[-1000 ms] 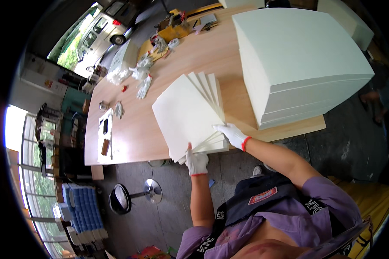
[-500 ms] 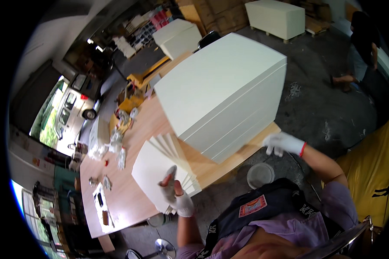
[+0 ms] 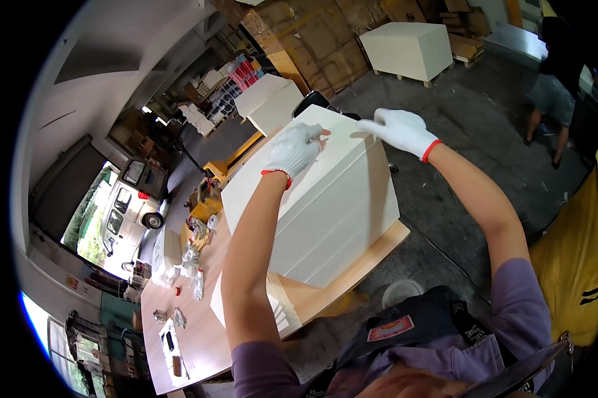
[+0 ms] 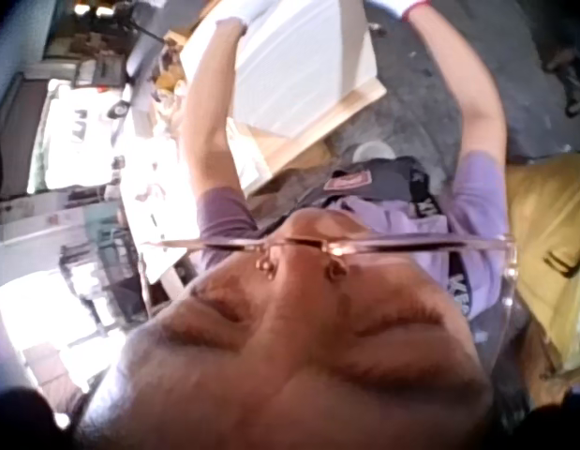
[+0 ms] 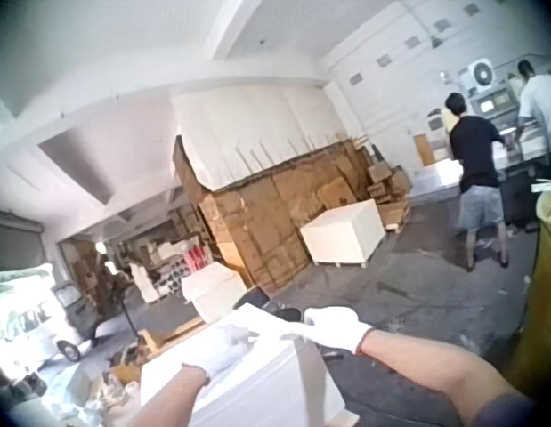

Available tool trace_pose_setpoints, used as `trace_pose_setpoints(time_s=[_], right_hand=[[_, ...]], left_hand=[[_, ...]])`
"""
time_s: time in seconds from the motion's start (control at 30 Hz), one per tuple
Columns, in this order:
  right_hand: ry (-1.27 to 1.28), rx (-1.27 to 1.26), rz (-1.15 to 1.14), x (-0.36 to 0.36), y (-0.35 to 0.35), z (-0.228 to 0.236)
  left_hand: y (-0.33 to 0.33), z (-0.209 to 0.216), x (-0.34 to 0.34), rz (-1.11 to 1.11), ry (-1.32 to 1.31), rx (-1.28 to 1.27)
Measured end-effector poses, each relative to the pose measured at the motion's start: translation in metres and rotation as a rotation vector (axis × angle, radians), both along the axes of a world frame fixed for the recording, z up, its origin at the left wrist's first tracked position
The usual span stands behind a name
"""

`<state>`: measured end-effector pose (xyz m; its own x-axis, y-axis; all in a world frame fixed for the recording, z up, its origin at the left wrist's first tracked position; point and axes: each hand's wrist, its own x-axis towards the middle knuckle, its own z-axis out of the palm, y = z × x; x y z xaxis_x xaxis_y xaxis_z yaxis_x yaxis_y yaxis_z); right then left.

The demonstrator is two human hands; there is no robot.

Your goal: The person sands the edges of stacked white foam blocks using a sanding block. They repeatedly rub the sanding block along the top edges and corners, then lift and reposition the stack to continue sanding different sections.

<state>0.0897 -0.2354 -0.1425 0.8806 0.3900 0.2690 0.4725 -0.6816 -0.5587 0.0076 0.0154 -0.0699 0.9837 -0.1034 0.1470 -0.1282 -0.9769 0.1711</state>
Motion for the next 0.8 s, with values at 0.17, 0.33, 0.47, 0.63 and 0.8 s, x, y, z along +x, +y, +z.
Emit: trace_pose_setpoints(time_s=[0.17, 0.33, 0.47, 0.63, 0.8], right_hand=[[-0.459, -0.174, 0.146, 0.01, 0.004, 0.018], [-0.502, 0.098, 0.284, 0.026, 0.02, 0.021], [0.131, 0.484, 0.288, 0.021, 0.032, 0.009], [0.146, 0.732, 0.209, 0.01, 0.035, -0.007], [0.057, 0.737, 0.149, 0.008, 0.04, -0.015]], left_hand=[[0.006, -0.016, 0.01, -0.007, 0.078, -0.21], [-0.002, -0.032, 0.009, -0.064, -0.046, -0.286], [-0.009, -0.043, 0.005, -0.152, -0.119, -0.398], [-0.011, -0.038, 0.006, -0.19, -0.051, -0.592], [-0.029, -0.03, -0.002, -0.127, 0.015, -0.635]])
